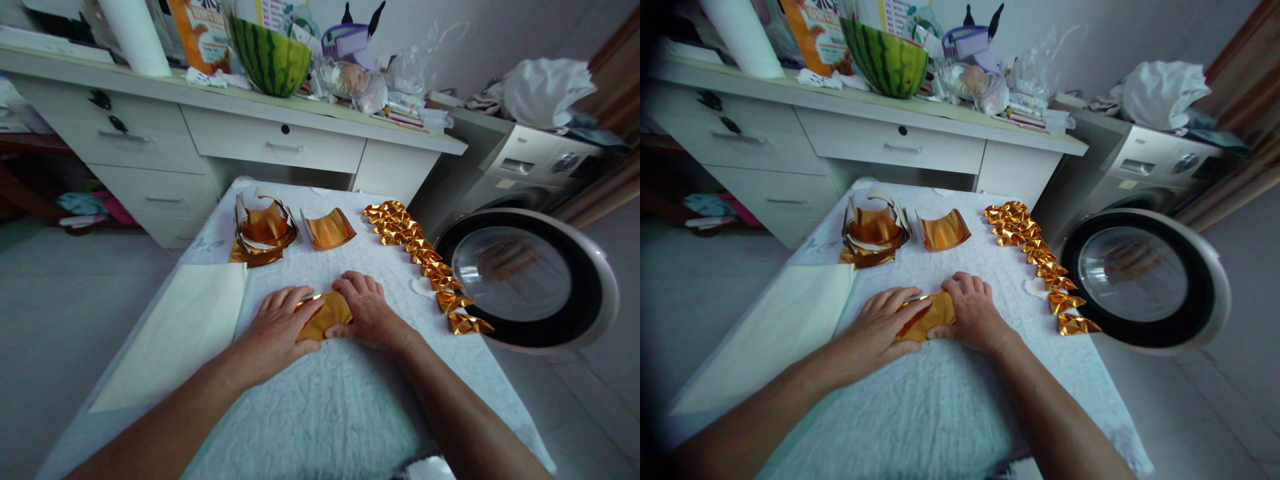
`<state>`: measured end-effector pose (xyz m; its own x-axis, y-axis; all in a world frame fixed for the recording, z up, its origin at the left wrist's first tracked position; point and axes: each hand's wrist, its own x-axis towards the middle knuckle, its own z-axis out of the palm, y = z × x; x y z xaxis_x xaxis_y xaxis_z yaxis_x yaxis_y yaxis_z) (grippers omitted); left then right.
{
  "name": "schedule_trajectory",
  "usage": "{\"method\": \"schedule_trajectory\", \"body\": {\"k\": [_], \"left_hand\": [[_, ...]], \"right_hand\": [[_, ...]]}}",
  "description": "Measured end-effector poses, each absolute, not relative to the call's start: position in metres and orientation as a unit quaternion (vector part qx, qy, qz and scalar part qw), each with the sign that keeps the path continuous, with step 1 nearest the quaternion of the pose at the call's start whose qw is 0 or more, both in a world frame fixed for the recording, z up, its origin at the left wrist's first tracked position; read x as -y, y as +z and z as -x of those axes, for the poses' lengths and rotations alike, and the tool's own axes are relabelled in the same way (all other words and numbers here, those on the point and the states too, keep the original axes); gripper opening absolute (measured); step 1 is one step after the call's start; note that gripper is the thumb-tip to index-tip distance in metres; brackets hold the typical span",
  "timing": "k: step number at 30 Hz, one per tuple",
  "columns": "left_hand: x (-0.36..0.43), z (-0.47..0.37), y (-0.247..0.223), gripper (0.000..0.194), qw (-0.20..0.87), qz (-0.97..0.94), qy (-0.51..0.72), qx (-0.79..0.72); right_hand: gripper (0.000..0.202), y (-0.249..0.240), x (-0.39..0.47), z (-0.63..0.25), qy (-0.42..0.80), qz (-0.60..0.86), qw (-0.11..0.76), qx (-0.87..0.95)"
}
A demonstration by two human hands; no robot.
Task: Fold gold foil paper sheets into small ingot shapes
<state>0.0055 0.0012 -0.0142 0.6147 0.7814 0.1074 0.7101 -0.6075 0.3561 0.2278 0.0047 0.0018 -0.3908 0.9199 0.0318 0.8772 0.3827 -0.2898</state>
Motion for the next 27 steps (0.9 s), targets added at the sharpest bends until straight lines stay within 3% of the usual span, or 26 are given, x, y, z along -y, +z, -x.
{"method": "schedule_trajectory", "body": {"k": [10,22,27], "left_hand": [[0.001,-0.003,-0.005,0.058,0.179,-0.888,0.089,-0.414],[-0.002,0.002,-0.001,0.059,0.222,-0.880,0.072,-0.413],[-0.003,0.006,0.000,0.066,0.224,-0.889,0.075,-0.392]], "right_hand": [[0.103,0.007,-0.014,-0.248,0.165,0.570,0.039,0.804],[0.092,0.018,-0.016,-0.261,0.220,0.548,0.032,0.806],[0.078,0.019,-0.015,-0.267,0.209,0.519,0.100,0.822]]}}
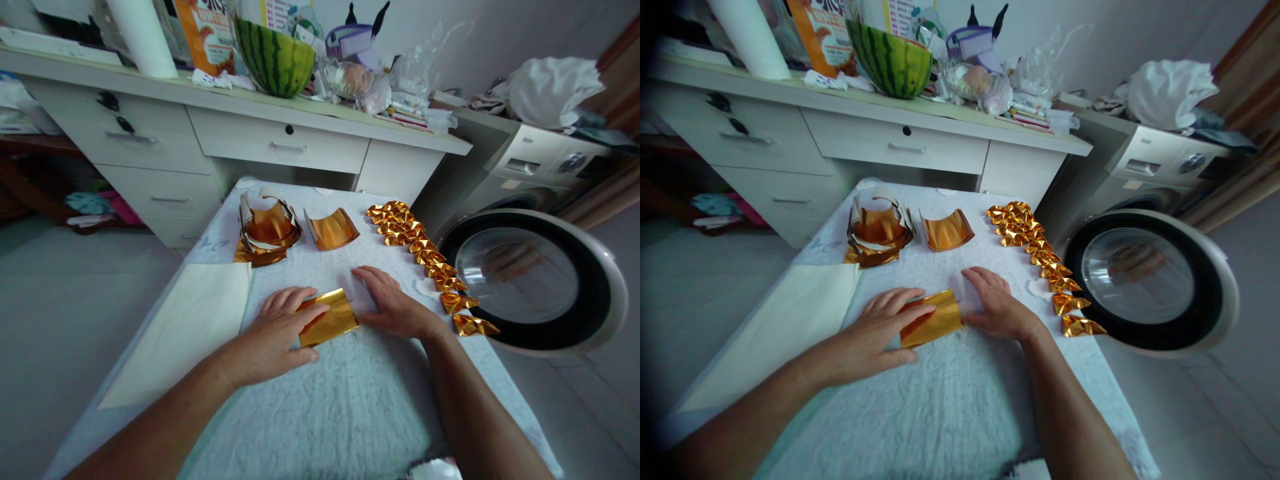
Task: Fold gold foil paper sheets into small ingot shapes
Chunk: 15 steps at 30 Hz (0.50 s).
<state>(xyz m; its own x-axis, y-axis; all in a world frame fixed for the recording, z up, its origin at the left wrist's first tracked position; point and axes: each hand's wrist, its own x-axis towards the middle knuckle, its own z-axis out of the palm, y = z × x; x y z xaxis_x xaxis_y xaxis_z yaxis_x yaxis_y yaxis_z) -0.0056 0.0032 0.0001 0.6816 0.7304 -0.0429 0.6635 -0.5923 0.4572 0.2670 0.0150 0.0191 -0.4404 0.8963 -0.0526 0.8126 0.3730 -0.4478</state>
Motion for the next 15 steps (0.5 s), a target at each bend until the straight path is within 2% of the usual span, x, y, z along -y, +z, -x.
{"method": "schedule_trajectory", "body": {"k": [3,5,8,12,15], "left_hand": [[-0.003,0.006,0.001,0.068,0.223,-0.890,0.090,-0.386],[-0.003,0.005,0.002,0.068,0.224,-0.889,0.101,-0.385],[-0.003,0.004,0.001,0.066,0.227,-0.888,0.117,-0.382],[-0.002,0.003,0.002,0.056,0.216,-0.887,0.140,-0.383],[-0.001,0.001,0.006,0.039,0.195,-0.894,0.163,-0.368]], "right_hand": [[0.062,0.023,-0.012,-0.261,0.169,0.494,0.205,0.828],[0.049,0.026,-0.009,-0.253,0.168,0.470,0.243,0.832],[0.030,0.028,-0.005,-0.239,0.193,0.432,0.213,0.855],[0.040,0.024,-0.001,-0.228,0.217,0.402,0.149,0.877],[0.043,0.023,-0.001,-0.226,0.219,0.398,0.124,0.882]]}}
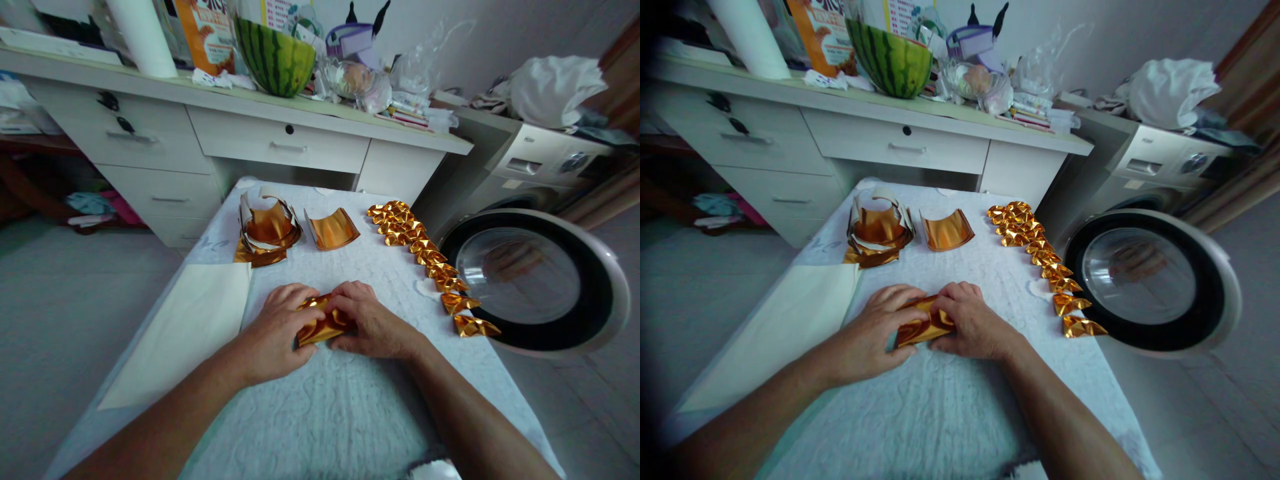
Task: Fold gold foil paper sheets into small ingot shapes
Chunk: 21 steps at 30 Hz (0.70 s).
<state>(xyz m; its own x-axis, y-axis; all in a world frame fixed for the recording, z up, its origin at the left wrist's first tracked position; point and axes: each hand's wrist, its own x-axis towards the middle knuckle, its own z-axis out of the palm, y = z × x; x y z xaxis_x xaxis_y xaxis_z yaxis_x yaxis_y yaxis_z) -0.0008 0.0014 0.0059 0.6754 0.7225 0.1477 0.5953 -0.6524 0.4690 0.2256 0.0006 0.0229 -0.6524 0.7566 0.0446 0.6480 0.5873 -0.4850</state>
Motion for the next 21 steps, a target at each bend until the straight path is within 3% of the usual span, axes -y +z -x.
{"method": "schedule_trajectory", "body": {"k": [4,9,21], "left_hand": [[-0.002,-0.002,0.010,0.016,0.159,-0.899,0.219,-0.343],[-0.004,-0.001,0.009,0.015,0.118,-0.897,0.272,-0.329],[-0.006,0.001,0.012,0.014,0.084,-0.875,0.347,-0.326]], "right_hand": [[0.033,0.021,0.000,-0.223,0.199,0.402,0.133,0.884],[0.005,0.013,-0.002,-0.218,0.176,0.408,0.161,0.882],[0.012,0.008,-0.006,-0.221,0.117,0.411,0.255,0.867]]}}
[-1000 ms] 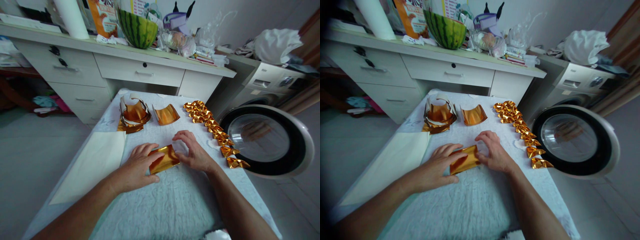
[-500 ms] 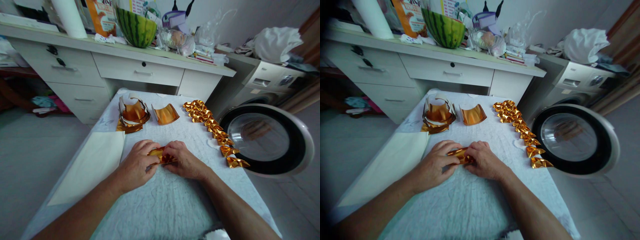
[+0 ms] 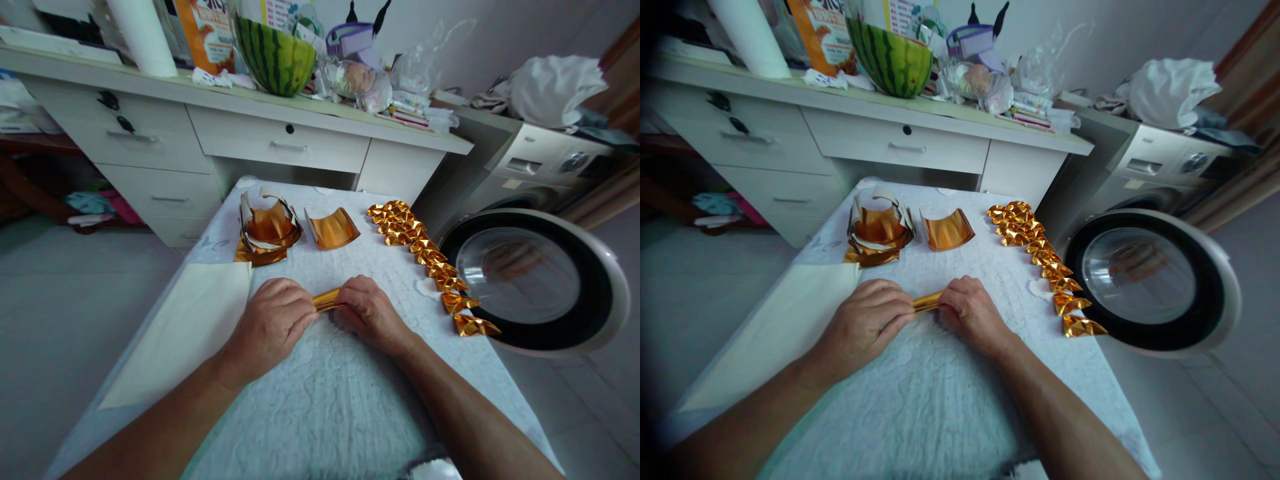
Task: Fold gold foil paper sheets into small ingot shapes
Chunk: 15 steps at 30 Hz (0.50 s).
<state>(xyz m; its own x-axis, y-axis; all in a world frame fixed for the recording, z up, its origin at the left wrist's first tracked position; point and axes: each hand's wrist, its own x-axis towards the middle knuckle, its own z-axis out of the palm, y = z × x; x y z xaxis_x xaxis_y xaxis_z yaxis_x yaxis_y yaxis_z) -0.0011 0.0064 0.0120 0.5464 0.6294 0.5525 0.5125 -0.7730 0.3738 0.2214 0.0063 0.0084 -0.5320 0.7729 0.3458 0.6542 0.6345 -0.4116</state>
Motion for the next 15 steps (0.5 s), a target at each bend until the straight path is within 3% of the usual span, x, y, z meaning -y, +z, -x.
{"method": "schedule_trajectory", "body": {"k": [12,15], "left_hand": [[-0.002,0.004,0.020,0.007,0.042,-0.843,0.407,-0.349],[0.000,-0.002,0.015,0.037,0.028,-0.847,0.366,-0.385]], "right_hand": [[0.018,0.004,-0.011,-0.234,0.074,0.461,0.328,0.821],[0.019,0.003,-0.009,-0.231,0.067,0.460,0.337,0.819]]}}
